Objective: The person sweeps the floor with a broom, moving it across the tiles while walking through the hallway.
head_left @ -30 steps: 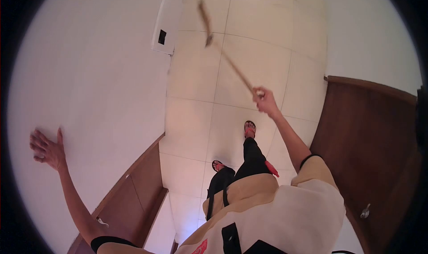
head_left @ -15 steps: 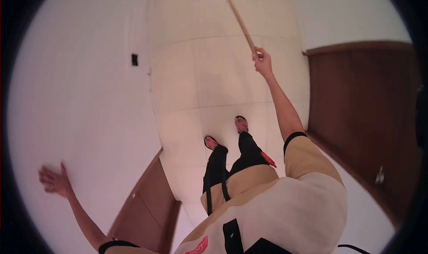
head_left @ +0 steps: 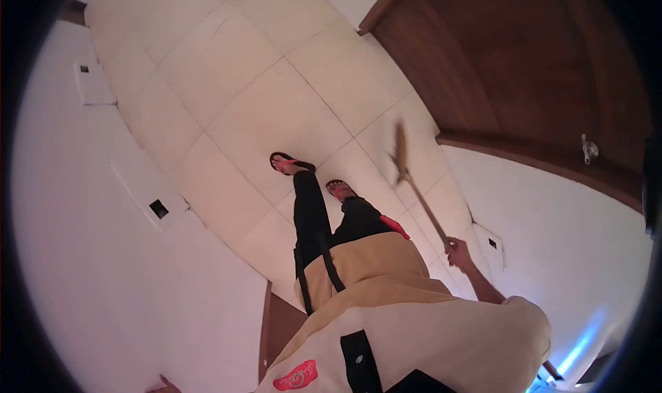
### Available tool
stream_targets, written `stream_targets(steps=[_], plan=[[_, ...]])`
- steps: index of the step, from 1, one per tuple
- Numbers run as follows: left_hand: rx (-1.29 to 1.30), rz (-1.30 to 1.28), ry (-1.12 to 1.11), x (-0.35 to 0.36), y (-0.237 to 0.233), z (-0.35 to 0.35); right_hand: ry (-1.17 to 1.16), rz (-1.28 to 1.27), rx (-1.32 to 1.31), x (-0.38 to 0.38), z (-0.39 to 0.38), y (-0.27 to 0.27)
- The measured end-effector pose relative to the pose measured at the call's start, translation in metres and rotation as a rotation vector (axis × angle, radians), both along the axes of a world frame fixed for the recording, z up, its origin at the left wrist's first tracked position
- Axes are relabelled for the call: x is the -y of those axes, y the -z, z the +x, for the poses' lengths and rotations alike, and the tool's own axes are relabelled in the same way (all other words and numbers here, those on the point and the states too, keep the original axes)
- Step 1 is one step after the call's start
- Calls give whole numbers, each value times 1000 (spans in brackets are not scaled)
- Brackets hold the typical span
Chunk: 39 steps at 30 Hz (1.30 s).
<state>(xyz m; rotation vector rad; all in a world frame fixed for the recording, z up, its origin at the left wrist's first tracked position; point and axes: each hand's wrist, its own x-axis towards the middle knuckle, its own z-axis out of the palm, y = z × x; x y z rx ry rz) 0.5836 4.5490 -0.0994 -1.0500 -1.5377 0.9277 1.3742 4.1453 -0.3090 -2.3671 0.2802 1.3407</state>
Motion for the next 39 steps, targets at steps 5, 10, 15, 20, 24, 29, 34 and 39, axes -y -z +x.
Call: stream_targets(steps=[5,10,15,20,24,29,34,39], plan=[[-47,101,-696,-46,16,71,224,84,120,-42,88,205],[-79,167,-746,-70,26,87,616,565,26,-322,101,398],[-79,215,-779,-89,36,92,66,687,-116,-522,100,238],[-76,269,-839,-96,39,82,-244,606,16,-417,74,107],[-99,330,-892,-94,39,71,-98,263,100,-284,39,27],[-141,322,-839,-94,39,64,77,136,-20,-255,33,95],[-230,314,-611,-70,47,15,235,530,-323,-441,0,235],[-71,349,-284,-50,46,5,2,796,-518,-716,7,277]])
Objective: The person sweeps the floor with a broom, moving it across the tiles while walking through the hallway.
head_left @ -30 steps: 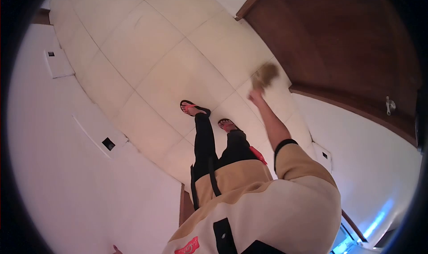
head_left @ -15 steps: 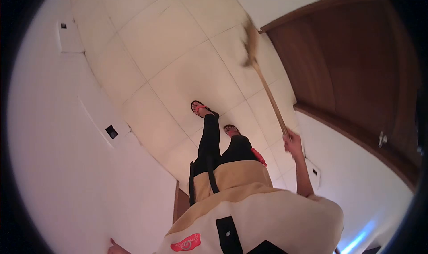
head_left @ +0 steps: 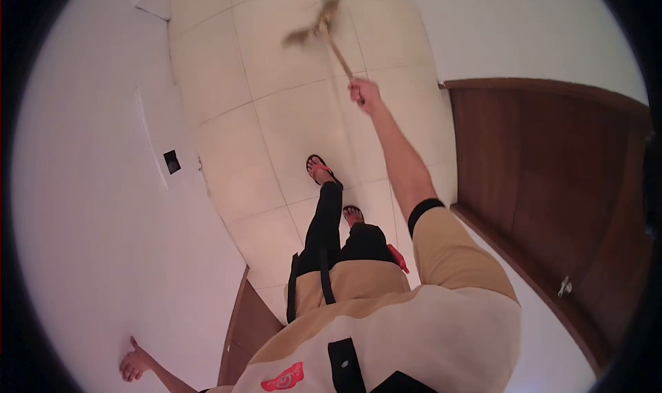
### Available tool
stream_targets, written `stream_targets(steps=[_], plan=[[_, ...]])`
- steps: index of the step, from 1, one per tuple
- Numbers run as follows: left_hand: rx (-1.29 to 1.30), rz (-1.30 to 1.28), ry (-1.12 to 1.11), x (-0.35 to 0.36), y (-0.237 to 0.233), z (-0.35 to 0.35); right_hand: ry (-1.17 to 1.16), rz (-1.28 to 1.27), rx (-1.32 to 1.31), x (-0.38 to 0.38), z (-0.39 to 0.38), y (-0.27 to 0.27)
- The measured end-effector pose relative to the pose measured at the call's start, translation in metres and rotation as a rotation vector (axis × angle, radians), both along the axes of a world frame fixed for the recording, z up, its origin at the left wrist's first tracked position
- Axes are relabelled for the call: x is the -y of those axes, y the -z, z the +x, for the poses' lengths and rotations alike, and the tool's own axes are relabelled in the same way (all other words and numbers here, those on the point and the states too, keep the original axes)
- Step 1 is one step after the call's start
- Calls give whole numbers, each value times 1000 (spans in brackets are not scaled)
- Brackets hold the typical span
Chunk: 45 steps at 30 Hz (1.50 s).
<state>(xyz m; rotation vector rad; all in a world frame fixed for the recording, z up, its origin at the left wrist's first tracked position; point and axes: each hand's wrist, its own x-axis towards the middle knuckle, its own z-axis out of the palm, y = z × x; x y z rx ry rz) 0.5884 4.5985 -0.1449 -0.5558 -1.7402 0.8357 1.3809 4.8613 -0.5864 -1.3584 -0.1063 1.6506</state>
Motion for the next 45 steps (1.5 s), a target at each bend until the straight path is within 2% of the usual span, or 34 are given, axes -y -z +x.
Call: stream_targets(steps=[2,4,6,8,9,12,13,15,18,19,20,21,23,24,25,26,27,28,30,33,35,37,38,39,40,41,42,43,44,45], plan=[[-41,-20,60,-5,-4,0,50,150,-8,-39,-2,-63],[-65,-61,47,-8,-6,11,6,171,139,-7,4,-113],[-62,-81,-2,-7,-2,8,-41,47,368,58,7,-149],[-48,-85,-82,-6,1,-7,-101,-100,469,131,6,-194],[52,4,66,-7,-1,-6,-121,-164,445,166,6,-212],[80,32,89,-7,1,-7,-15,-390,323,227,-17,-251],[83,43,103,-7,2,-8,27,-421,234,238,-24,-245],[85,62,133,-5,4,-11,-32,-434,150,241,-33,-212],[111,-8,-48,0,8,-20,-97,-338,22,201,-52,-113],[120,6,-10,1,10,-17,-85,-289,-82,169,-59,-75],[127,20,32,0,9,-14,-110,-310,-39,123,-70,-42],[135,30,77,-2,9,-14,-188,-100,-120,72,-77,-21],[134,53,88,0,9,-21,-125,-148,-213,-43,-85,12],[134,60,95,2,10,-22,-193,-129,-143,-90,-81,15],[143,70,138,2,10,-15,-377,114,106,-128,-69,34],[149,80,186,-4,9,-7,-407,134,360,-162,-92,-20],[156,93,235,-9,8,-5,-342,220,342,-183,-103,-69],[170,96,176,-8,9,-11,-279,311,324,-193,-107,-98],[213,102,50,4,12,-25,-276,332,415,-182,-96,-105],[296,139,51,3,8,-22,-330,274,636,-179,-67,-131],[118,169,-118,-14,11,-15,-402,354,643,-169,-52,-157],[243,162,510,-65,-23,34,-359,285,646,-124,-49,-164],[258,133,659,-88,-36,44,-398,266,687,-99,-48,-159],[222,122,714,-111,-45,46,-446,251,728,-73,-48,-161],[152,114,720,-134,-49,42,-502,207,652,-47,-57,-180],[42,108,662,-154,-50,25,-575,143,571,-14,-67,-204],[-123,96,562,-169,-52,7,-536,75,504,12,-70,-217],[-224,85,467,-176,-56,-7,-593,19,522,35,-76,-239],[-261,60,375,-178,-57,-13,-734,-50,506,58,-70,-259],[382,272,307,-175,-59,-15,-870,-97,488,65,-64,-269]])
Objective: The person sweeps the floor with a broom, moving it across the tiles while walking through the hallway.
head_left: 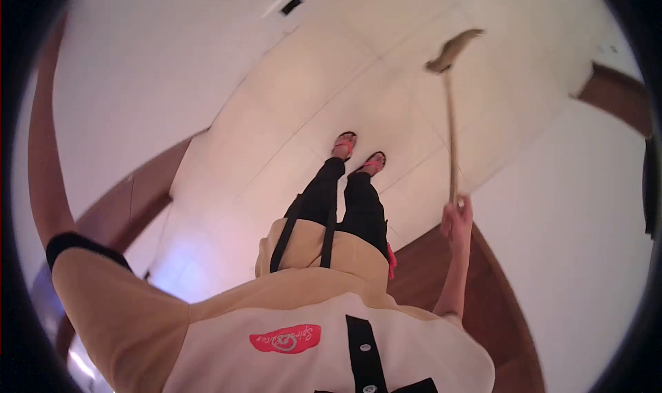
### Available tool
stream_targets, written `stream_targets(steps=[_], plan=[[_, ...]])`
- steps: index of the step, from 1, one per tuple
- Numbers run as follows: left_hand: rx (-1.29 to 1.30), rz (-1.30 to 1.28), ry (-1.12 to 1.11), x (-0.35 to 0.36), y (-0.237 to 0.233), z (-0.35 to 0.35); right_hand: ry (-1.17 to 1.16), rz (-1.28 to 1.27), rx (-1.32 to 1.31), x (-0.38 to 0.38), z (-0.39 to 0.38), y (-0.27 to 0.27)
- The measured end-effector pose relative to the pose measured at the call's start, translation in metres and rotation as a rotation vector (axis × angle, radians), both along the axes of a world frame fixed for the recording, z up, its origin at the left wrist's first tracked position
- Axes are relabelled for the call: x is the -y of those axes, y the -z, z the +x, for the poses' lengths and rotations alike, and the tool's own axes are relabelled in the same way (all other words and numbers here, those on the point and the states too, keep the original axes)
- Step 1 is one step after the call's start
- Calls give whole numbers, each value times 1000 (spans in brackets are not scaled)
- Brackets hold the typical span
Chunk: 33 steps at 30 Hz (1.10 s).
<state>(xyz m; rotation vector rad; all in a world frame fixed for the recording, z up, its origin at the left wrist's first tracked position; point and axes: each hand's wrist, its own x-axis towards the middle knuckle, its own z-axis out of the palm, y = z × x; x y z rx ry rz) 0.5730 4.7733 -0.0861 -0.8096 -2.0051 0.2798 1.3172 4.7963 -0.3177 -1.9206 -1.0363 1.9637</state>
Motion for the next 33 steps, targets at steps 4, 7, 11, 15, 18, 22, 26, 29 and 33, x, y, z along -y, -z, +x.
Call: stream_targets(steps=[4,7,11,15,18,22,26,29,33], plan=[[-255,-44,-28,5,7,2,-570,-422,-80,23,-18,7],[-560,-95,-7,4,14,27,-895,-636,-325,58,-69,99],[-379,-124,-40,0,12,47,-1268,-541,-491,183,-185,236],[-290,-137,-51,-7,13,55,-935,-705,-271,188,-220,295],[-234,-144,-58,-10,14,51,-874,-430,-107,46,-171,290],[-323,-143,5,-7,9,34,-545,-92,75,-166,-100,248],[-438,-136,-119,-8,12,19,-219,353,144,-248,-100,246],[-489,-130,-102,-6,9,-2,-5,478,21,-210,-105,199],[-539,-136,-48,3,6,-20,-29,119,60,-91,-69,121]])
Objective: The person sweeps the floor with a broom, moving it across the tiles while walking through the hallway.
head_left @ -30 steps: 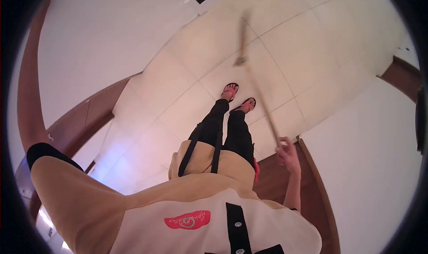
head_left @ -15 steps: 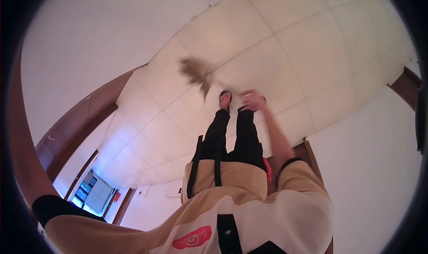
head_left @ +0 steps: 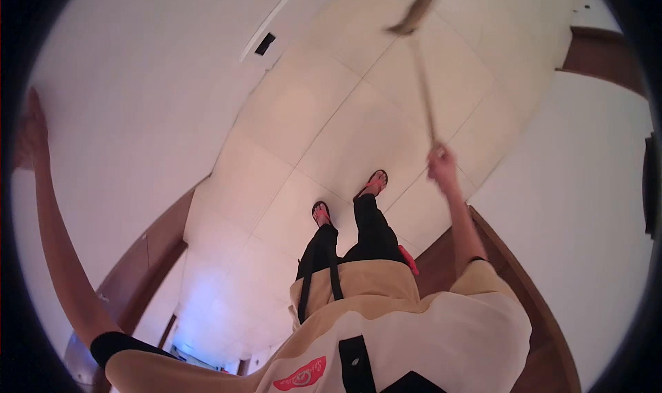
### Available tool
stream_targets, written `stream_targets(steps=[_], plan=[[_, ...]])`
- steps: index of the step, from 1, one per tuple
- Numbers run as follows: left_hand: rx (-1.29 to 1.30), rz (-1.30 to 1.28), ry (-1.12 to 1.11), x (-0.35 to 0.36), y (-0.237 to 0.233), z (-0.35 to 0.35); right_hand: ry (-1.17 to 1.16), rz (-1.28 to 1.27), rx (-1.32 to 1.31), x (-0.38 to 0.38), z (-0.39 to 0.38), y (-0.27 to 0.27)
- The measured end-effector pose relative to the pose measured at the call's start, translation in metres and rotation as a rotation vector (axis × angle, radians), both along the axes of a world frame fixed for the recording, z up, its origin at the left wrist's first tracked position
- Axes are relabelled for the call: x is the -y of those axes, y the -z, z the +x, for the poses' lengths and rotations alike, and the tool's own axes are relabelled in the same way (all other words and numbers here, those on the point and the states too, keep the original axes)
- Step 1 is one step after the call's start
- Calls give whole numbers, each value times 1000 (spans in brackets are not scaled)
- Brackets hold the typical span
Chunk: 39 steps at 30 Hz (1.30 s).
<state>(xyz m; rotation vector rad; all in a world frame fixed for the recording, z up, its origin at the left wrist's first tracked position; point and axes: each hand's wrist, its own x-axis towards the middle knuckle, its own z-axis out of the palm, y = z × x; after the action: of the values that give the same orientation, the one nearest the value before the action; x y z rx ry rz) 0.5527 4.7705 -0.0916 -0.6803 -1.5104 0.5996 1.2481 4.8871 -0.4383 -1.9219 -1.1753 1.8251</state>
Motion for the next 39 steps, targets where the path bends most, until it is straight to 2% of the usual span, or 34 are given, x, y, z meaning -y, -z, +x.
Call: stream_targets(steps=[1,4,6,8,10,12,14,17,19,20,21,22,24,26,27,30,31,32,33,36,37,38,39], plan=[[-6,0,20,0,-2,-6,-119,-89,24,27,0,-14],[-47,-12,63,8,-13,-22,-170,-294,-245,57,-37,-21],[-70,-16,99,11,-19,-26,-277,-260,-192,46,-67,41],[-78,-27,127,12,-25,-29,-381,-173,-195,-5,-96,95],[-81,-37,121,14,-26,-24,-579,75,28,-83,-125,146],[-111,-57,56,15,-25,-20,-377,140,57,-161,-143,180],[-137,-59,6,14,-27,-18,-112,436,330,-189,-171,153],[-127,-41,-21,16,-25,-18,97,818,318,-176,-159,149],[-122,-38,-41,14,-24,-15,-21,990,195,-123,-108,119],[-127,-40,-34,13,-24,-14,-74,608,81,-88,-80,94],[-149,-48,6,13,-24,-16,-52,270,-23,-57,-66,28],[-159,-45,11,13,-23,-17,-52,81,-134,-31,-49,-5],[-180,-38,23,12,-22,-19,-66,-140,-245,4,-14,-5],[-125,-28,28,9,-24,-3,-218,-207,-151,12,7,17],[-115,-22,16,5,-24,5,-292,-240,-103,8,16,29],[-183,-2,-37,3,-29,23,-282,-280,84,-54,66,75],[-198,-3,-7,5,-29,23,-380,-102,214,-80,86,101],[-174,12,6,4,-26,26,-300,-28,351,-103,91,97],[-151,27,19,4,-23,30,-203,252,554,-112,92,96],[-80,36,77,1,-17,36,-28,562,541,-108,100,117],[-8,51,78,-7,-21,51,45,530,449,-98,110,101],[63,67,79,-15,-24,67,41,589,498,-82,125,80],[47,70,-160,-15,-24,76,35,643,550,-59,145,63]])
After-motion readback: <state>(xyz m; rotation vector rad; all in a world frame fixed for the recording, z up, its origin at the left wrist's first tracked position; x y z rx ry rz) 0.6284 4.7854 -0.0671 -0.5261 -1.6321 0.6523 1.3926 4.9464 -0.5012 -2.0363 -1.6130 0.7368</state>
